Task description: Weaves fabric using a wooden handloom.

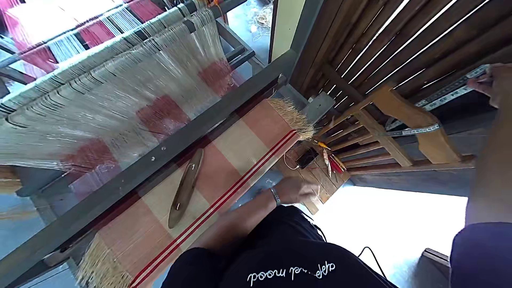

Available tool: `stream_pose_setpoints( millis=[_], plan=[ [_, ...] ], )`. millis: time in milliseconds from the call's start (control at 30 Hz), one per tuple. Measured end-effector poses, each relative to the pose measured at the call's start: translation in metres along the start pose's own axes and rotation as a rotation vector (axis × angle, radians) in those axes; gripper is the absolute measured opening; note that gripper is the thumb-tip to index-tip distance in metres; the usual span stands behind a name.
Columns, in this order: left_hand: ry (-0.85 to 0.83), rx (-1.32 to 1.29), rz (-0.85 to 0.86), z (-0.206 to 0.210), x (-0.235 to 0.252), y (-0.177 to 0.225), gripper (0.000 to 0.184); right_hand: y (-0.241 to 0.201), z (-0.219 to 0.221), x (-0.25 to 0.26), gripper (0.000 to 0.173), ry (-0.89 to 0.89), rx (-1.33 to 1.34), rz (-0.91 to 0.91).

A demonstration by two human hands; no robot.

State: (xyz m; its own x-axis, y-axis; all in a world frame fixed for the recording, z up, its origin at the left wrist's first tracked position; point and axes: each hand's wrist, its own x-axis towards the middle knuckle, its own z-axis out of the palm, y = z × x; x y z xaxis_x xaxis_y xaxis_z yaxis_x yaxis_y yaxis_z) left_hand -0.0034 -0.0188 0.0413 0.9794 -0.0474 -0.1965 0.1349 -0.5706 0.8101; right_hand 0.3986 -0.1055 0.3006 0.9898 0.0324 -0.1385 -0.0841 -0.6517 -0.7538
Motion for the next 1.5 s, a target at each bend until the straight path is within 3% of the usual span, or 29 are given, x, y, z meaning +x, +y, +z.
stream_pose_setpoints(
  millis=[67,133,200,300,367,467,567,633,700,767,833,900,967,1033,1133,1200,1233,1267,1300,1333,1400,1467,1500],
  plan=[
    [0.378,0.138,-0.036,-0.028,-0.006,-0.023,0.04,0.055,0.012,0.063,0.037,-0.186,0.082,-0.253],
    [0.58,0.331,-0.229,-0.063,-0.009,-0.059,0.051,0.086,0.043,0.081,0.039,-0.205,0.146,-0.32],
    [0.67,0.483,-0.403,-0.091,-0.018,-0.1,0.076,0.108,0.072,0.054,0.044,-0.16,0.067,-0.369],
    [0.731,0.612,-0.549,-0.107,-0.017,-0.155,0.129,0.162,0.11,0.013,0.047,-0.077,0.033,-0.361],
    [0.753,0.653,-0.568,-0.117,0.004,-0.168,0.14,0.208,0.128,0.004,0.044,-0.054,0.079,-0.298],
    [0.859,0.581,-0.595,-0.131,0.063,-0.163,0.133,0.251,0.135,-0.013,0.04,-0.021,0.148,-0.344],
    [0.888,0.353,-0.652,-0.122,0.139,-0.123,0.093,0.262,0.128,-0.016,0.049,0.035,0.085,-0.51],
    [0.691,0.245,-0.46,-0.097,0.177,-0.085,0.064,0.258,0.12,-0.007,0.05,0.044,0.006,-0.579],
    [0.374,0.166,-0.149,-0.071,0.182,-0.044,0.059,0.252,0.11,0.0,0.053,0.051,-0.061,-0.556],
    [0.15,0.211,0.134,-0.053,0.149,-0.006,0.065,0.242,0.102,0.003,0.056,0.079,-0.108,-0.512],
    [0.272,0.259,0.215,-0.041,0.092,0.003,0.057,0.231,0.098,-0.004,0.059,0.151,-0.109,-0.483],
    [0.6,0.281,0.019,-0.036,0.025,-0.016,0.048,0.215,0.1,-0.021,0.059,0.248,-0.092,-0.51],
    [0.851,0.371,-0.39,-0.038,-0.049,-0.043,0.051,0.189,0.117,-0.049,0.056,0.244,-0.073,-0.654],
    [0.961,0.449,-0.751,-0.038,-0.129,-0.068,0.063,0.158,0.158,-0.091,0.056,0.061,-0.063,-0.808],
    [1.065,0.505,-1.122,-0.012,-0.227,-0.09,0.081,0.128,0.257,-0.191,0.065,-0.493,-0.089,-1.002],
    [1.164,0.499,-1.206,0.011,-0.257,-0.101,0.081,0.13,0.32,-0.255,0.064,-0.841,-0.218,-1.3],
    [1.199,0.506,-1.195,0.019,-0.265,-0.106,0.075,0.131,0.346,-0.27,0.06,-0.933,-0.294,-1.5],
    [1.214,0.518,-1.176,0.024,-0.274,-0.108,0.068,0.131,0.368,-0.267,0.059,-0.944,-0.355,-1.662],
    [1.215,0.528,-1.17,0.027,-0.283,-0.107,0.063,0.129,0.387,-0.244,0.058,-0.916,-0.397,-1.71],
    [1.216,0.519,-1.172,0.029,-0.294,-0.102,0.059,0.126,0.399,-0.205,0.055,-0.833,-0.406,-1.655],
    [1.268,0.484,-1.212,0.039,-0.321,-0.084,0.054,0.118,0.401,-0.111,0.049,-0.591,-0.527,-1.354],
    [1.361,0.464,-1.275,0.054,-0.353,-0.06,0.056,0.098,0.371,-0.046,0.044,-0.588,-0.794,-0.977],
    [1.413,0.463,-1.311,0.064,-0.37,-0.049,0.057,0.087,0.353,-0.03,0.04,-0.541,-0.843,-0.892]
  ],
)
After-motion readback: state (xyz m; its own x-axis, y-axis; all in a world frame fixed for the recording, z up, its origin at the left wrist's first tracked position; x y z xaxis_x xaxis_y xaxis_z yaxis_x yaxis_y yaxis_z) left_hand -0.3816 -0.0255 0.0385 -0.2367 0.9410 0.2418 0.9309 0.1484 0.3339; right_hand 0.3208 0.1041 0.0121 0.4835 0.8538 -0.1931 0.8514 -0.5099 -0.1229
